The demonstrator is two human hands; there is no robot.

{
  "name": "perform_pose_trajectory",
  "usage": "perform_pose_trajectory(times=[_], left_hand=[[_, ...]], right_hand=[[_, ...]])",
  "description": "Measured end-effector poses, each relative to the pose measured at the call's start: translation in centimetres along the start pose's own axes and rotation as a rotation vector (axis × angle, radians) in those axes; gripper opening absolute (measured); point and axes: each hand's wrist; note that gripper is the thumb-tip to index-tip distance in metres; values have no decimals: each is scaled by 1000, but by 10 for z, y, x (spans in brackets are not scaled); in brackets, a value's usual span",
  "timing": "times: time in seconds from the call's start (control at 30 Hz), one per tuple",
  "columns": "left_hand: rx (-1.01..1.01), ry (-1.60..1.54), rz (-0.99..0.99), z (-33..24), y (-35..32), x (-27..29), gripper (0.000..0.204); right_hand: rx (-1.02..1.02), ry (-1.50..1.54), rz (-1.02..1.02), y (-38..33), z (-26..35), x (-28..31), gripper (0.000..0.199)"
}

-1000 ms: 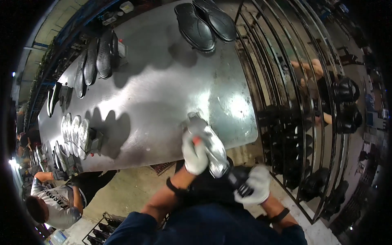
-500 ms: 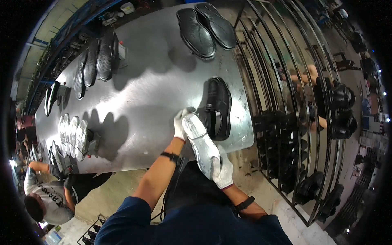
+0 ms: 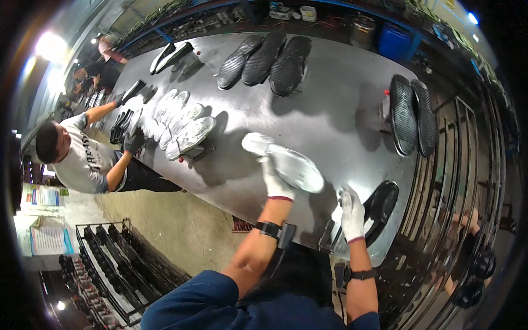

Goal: Applying glue or adhesive to shoe soles and uppers and placing them onto a storage rack in a manufacturing facility.

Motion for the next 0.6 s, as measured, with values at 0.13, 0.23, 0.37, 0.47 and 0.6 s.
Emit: perform_pose_trajectory(times=[0.13, 0.23, 0.37, 0.47, 0.6], left_hand=[[-388, 13, -55, -89, 39, 10, 74], [-502, -87, -56, -109, 52, 10, 62], [-446, 837, 39, -35, 36, -57, 84], [-618, 1002, 275, -64, 135, -133, 78], [263, 669, 480, -78, 223, -199, 43]], right_hand=[[-222, 89, -51, -17, -62, -2, 47], [-286, 100, -142, -22, -97, 11, 42], [-552, 208, -353, -21, -124, 36, 32], [-561, 308, -251, -20, -117, 34, 28], [-402, 268, -299, -21, -185, 33, 34]])
Point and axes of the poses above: each hand's wrist, its own y-axis towards the middle knuckle, its own x-axis out of the back of the hand, z = x × y, and after that the axes turned 3 degrees about -y, right-handed
